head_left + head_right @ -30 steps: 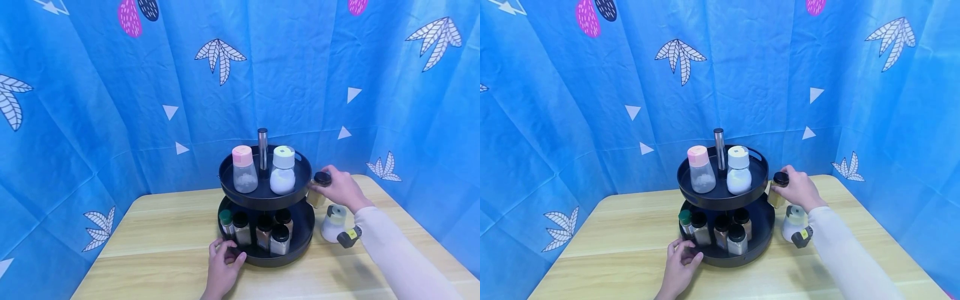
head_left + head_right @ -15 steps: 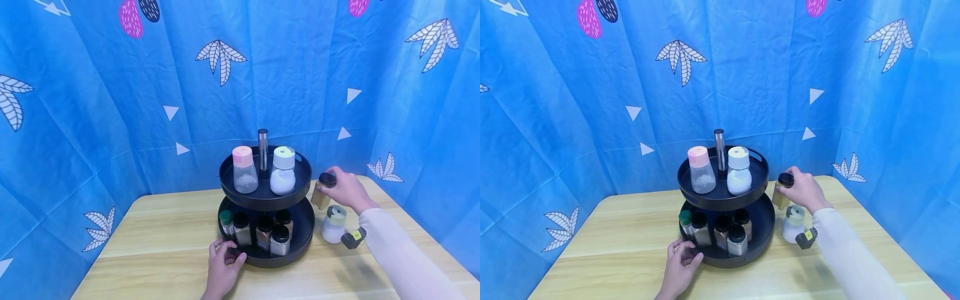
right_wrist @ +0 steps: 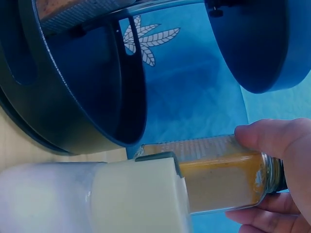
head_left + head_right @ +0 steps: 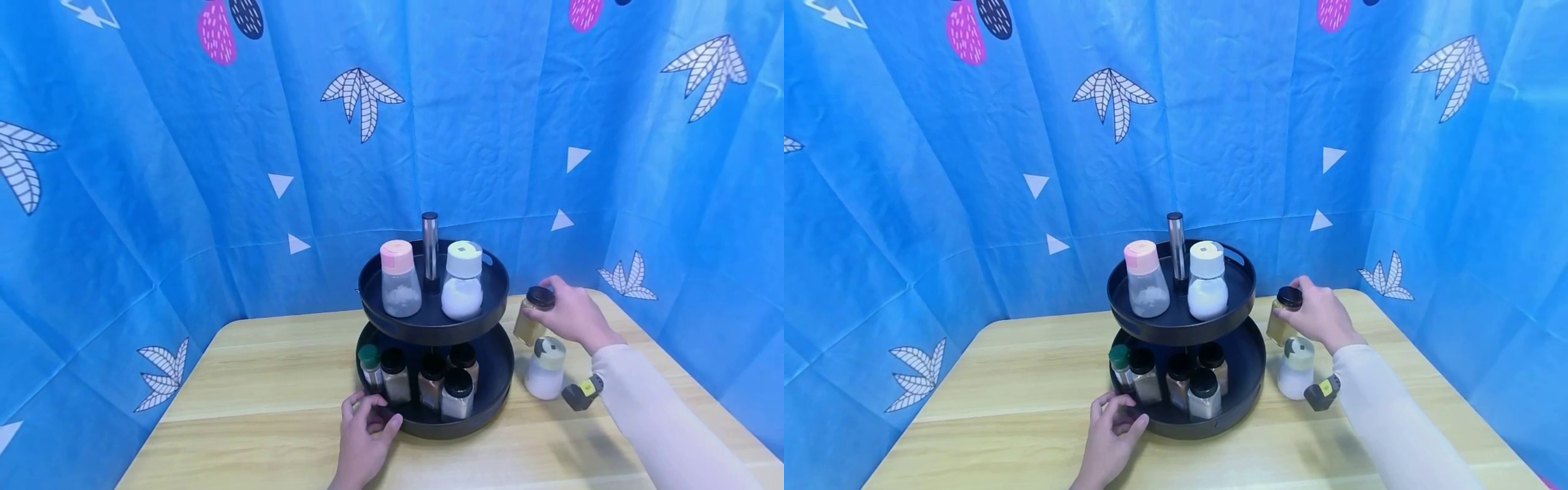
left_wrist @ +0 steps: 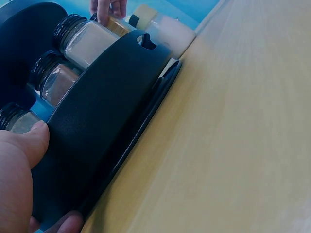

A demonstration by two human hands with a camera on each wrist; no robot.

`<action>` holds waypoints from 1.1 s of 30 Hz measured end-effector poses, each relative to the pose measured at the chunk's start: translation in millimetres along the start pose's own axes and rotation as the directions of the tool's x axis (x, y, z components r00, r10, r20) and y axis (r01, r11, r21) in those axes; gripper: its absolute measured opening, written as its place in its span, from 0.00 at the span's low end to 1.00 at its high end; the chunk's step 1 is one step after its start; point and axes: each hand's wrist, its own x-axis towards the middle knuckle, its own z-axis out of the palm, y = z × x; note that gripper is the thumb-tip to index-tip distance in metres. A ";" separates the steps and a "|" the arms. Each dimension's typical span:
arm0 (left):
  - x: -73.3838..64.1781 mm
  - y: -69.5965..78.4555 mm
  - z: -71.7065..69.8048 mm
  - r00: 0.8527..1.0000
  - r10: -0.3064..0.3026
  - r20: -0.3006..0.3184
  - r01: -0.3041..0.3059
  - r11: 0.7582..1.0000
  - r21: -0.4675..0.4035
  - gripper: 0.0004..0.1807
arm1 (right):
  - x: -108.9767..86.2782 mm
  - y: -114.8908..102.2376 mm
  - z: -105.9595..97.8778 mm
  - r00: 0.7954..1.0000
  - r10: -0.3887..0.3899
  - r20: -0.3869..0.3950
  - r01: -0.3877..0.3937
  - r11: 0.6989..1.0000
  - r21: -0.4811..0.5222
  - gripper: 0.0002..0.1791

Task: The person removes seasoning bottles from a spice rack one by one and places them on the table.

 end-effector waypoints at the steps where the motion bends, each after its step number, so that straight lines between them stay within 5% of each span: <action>1: 0.1 0.2 -0.1 1.000 0.000 0.000 0.000 1.000 -0.003 0.17 | -0.4 0.4 0.1 1.000 0.000 0.001 0.000 1.000 0.000 0.34; 11: 0.7 1.3 -1.4 0.999 0.048 -0.014 -0.048 0.999 -0.013 0.17 | -3.3 4.8 2.1 1.000 0.021 0.018 -0.021 1.000 0.008 0.34; 33: -1.5 -0.4 0.6 1.000 0.011 -0.018 -0.011 1.000 -0.024 0.17 | -5.6 13.0 16.1 0.996 0.066 0.060 -0.066 0.998 -0.011 0.34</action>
